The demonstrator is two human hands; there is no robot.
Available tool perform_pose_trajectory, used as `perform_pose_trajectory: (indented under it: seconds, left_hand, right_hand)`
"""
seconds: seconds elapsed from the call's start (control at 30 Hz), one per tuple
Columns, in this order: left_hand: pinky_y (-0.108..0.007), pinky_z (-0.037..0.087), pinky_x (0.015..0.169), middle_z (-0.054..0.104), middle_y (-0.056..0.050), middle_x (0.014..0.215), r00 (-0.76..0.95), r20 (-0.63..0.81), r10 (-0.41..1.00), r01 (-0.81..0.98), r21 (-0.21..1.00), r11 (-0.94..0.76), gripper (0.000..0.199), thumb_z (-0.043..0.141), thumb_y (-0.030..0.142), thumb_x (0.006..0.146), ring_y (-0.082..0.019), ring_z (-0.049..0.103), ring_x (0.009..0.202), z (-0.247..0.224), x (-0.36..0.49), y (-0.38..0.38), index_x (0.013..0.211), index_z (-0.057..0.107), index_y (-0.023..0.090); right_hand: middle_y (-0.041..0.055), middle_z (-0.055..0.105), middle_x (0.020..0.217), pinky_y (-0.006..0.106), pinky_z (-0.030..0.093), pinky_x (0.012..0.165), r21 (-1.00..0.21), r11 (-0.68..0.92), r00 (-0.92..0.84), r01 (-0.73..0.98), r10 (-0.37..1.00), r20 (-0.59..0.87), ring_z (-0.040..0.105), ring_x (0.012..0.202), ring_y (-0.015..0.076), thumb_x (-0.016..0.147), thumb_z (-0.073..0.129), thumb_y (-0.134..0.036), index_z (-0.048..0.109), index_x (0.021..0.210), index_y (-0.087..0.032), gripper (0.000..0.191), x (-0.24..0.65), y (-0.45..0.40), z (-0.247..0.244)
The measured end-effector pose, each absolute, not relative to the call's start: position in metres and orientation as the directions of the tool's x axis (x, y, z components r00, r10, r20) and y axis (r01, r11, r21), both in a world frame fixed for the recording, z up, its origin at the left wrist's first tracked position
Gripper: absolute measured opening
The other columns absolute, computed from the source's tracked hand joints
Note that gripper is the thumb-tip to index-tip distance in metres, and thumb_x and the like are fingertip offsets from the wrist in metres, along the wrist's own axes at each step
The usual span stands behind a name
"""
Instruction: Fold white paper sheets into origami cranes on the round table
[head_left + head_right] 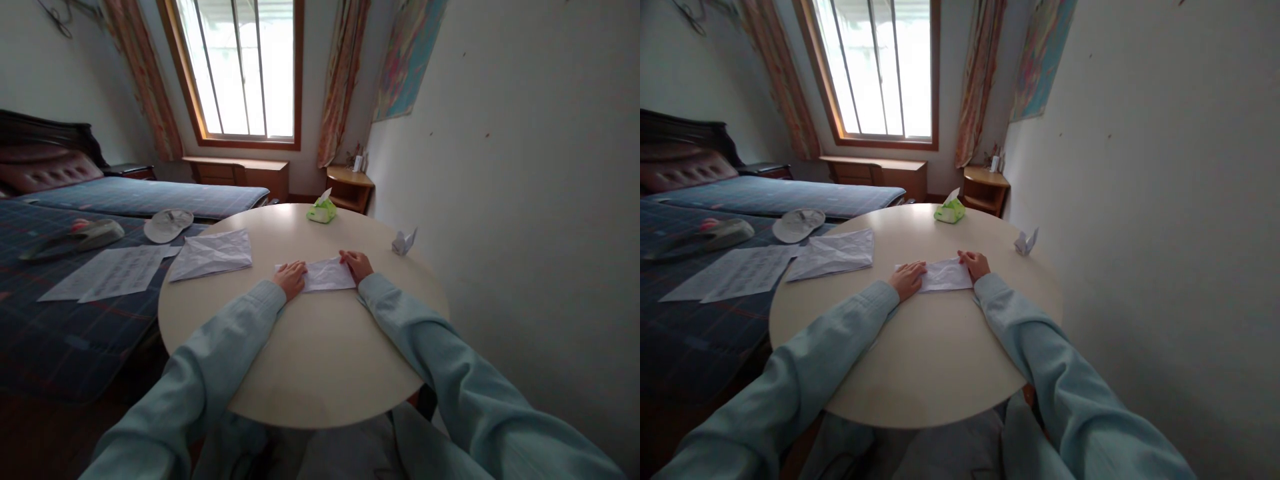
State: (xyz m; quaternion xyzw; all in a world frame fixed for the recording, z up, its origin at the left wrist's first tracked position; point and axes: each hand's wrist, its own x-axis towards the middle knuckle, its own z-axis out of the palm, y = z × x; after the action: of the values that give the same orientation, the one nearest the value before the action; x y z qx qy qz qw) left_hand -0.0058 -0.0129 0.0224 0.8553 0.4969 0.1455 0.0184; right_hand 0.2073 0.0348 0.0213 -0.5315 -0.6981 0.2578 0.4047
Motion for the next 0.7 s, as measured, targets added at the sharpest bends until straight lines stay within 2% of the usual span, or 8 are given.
perform_pose_trajectory:
  seconds: [0.1,0.17,0.3,0.4,0.53,0.6,0.7]
  left_hand:
    - [-0.033,0.025,0.093,0.039,-0.002,0.119,0.497,0.251,0.831,0.814,0.196,-0.546,0.035,0.029,0.014,0.071,-0.012,0.03,0.112,0.0221,-0.0063,-0.0112,0.104,0.041,0.02]
    - [-0.033,0.026,0.093,0.039,-0.001,0.12,0.524,0.228,0.821,0.801,0.197,-0.566,0.035,0.028,0.017,0.074,-0.012,0.03,0.112,0.0226,-0.0066,-0.0108,0.106,0.04,0.021]
    - [-0.035,0.022,0.094,0.033,0.0,0.124,0.532,0.169,0.83,0.808,0.191,-0.557,0.039,0.027,0.037,0.077,-0.014,0.025,0.115,0.0249,-0.0074,-0.0117,0.113,0.035,0.024]
    - [-0.035,0.019,0.095,0.03,0.001,0.126,0.507,0.149,0.849,0.831,0.179,-0.527,0.045,0.025,0.045,0.076,-0.014,0.021,0.117,0.0257,-0.0086,-0.0123,0.116,0.032,0.026]
    - [-0.035,0.018,0.096,0.028,0.001,0.127,0.474,0.144,0.869,0.855,0.161,-0.493,0.048,0.023,0.048,0.076,-0.015,0.02,0.117,0.0236,-0.0109,-0.0105,0.118,0.029,0.026]
    - [-0.035,0.018,0.095,0.027,0.001,0.127,0.463,0.146,0.874,0.862,0.155,-0.482,0.049,0.022,0.048,0.076,-0.016,0.02,0.117,0.0219,-0.0118,-0.0091,0.118,0.029,0.026]
    - [-0.036,0.018,0.095,0.027,0.001,0.127,0.461,0.146,0.875,0.864,0.149,-0.48,0.049,0.021,0.049,0.076,-0.016,0.02,0.117,0.0202,-0.0125,-0.0079,0.119,0.028,0.026]
  right_hand:
    - [-0.0018,0.045,0.051,0.021,0.029,0.048,-0.66,0.346,-0.121,0.667,0.924,0.362,0.039,0.05,0.0087,0.055,0.053,-0.045,0.053,0.061,-0.015,0.031,0.2066,0.0316,0.0256]
    - [-0.0019,0.048,0.058,0.021,0.031,0.051,-0.607,0.395,-0.208,0.69,0.911,0.356,0.041,0.054,0.0092,0.049,0.059,-0.042,0.055,0.071,-0.016,0.034,0.2067,0.0299,0.0271]
    - [-0.0023,0.049,0.064,0.021,0.034,0.054,-0.615,0.419,-0.237,0.668,0.903,0.359,0.043,0.056,0.0093,0.048,0.062,-0.033,0.045,0.1,-0.017,0.057,0.2075,0.0298,0.0247]
    - [-0.0031,0.048,0.062,0.021,0.035,0.055,-0.632,0.417,-0.221,0.653,0.903,0.368,0.043,0.054,0.0091,0.049,0.062,-0.03,0.036,0.111,-0.015,0.068,0.2073,0.031,0.022]
    - [0.0009,0.052,0.069,0.023,0.036,0.058,-0.642,0.404,-0.248,0.651,0.913,0.323,0.046,0.059,0.0109,0.047,0.063,-0.033,0.042,0.106,-0.013,0.066,0.2069,0.0303,0.0217]
    - [0.0024,0.054,0.072,0.023,0.036,0.057,-0.629,0.414,-0.284,0.658,0.91,0.302,0.047,0.06,0.0113,0.048,0.062,-0.035,0.049,0.097,-0.013,0.056,0.207,0.0288,0.0227]
    - [0.0007,0.054,0.065,0.021,0.034,0.053,-0.59,0.455,-0.355,0.667,0.89,0.285,0.045,0.057,0.0104,0.053,0.058,-0.037,0.056,0.083,-0.014,0.038,0.207,0.0265,0.0248]
